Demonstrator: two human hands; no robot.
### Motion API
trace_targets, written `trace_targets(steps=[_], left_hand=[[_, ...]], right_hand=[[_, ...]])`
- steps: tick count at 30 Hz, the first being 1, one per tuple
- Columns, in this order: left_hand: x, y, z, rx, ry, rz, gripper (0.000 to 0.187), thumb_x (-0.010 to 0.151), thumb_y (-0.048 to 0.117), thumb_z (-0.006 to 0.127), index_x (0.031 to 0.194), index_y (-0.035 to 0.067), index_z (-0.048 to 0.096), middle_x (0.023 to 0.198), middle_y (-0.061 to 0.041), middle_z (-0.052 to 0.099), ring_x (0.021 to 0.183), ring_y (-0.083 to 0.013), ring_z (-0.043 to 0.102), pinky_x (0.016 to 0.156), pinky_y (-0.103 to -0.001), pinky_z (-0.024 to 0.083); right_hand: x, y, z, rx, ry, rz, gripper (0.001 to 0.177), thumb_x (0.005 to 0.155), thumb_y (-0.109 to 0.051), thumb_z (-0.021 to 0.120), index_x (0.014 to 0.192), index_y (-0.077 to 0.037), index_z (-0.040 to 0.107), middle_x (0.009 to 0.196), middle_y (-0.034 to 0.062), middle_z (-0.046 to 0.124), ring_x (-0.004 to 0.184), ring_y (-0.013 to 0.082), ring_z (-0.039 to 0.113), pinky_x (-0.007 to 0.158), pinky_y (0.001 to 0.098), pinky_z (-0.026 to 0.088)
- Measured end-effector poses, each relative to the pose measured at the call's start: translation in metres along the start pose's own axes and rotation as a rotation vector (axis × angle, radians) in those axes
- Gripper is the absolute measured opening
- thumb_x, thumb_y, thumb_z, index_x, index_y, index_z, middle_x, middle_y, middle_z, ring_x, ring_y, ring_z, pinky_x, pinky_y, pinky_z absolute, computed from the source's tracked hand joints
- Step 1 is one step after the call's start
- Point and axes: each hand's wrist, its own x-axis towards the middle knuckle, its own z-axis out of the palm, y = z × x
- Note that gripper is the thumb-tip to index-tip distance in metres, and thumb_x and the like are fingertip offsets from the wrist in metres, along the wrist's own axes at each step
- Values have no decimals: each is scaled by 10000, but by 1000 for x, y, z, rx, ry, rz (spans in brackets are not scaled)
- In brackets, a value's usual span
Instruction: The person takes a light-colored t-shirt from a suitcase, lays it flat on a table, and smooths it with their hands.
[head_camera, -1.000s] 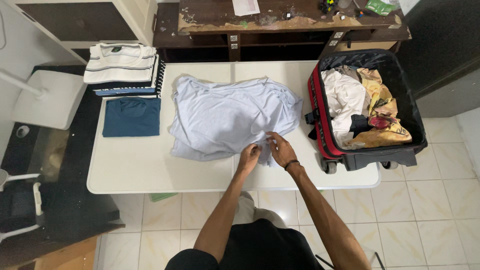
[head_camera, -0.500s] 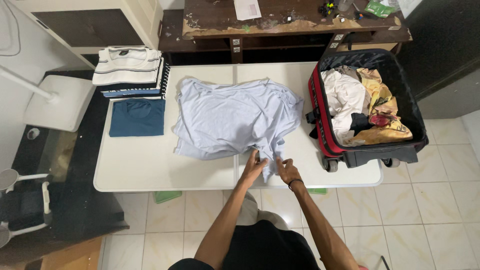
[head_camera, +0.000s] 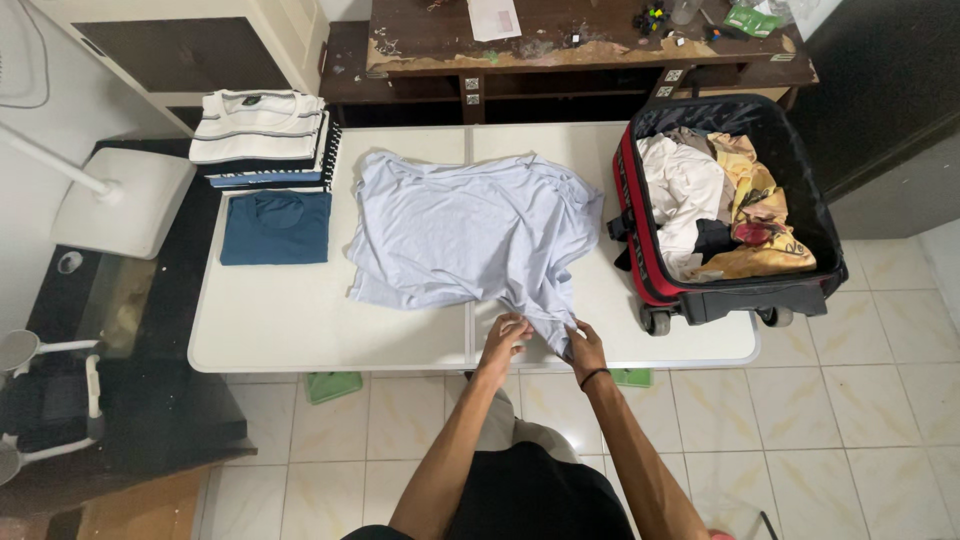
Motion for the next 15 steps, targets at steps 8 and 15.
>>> trace_targets(steps=[8,15], left_hand=[[-6,-13,6,-189,64,-205,498,887,270,768,1315,148,544,1129,-24,676,945,-178,676,734,-315,500],[-19,-26,5,-130,-76,-162,385,916,216,819,1156,-12,624,853,-20,595,620,-92,498,544,-260,371]], right_hand=[[-21,-2,3,-314,8,246,626,934,-425,691,1432,-130,455,1035,154,647,851,273,631,696,407,550],[-26,13,1,-323,-110,202,686,929,-525,680,1411,-56,545,1175,102,684,1032,229,664,828,406,562]])
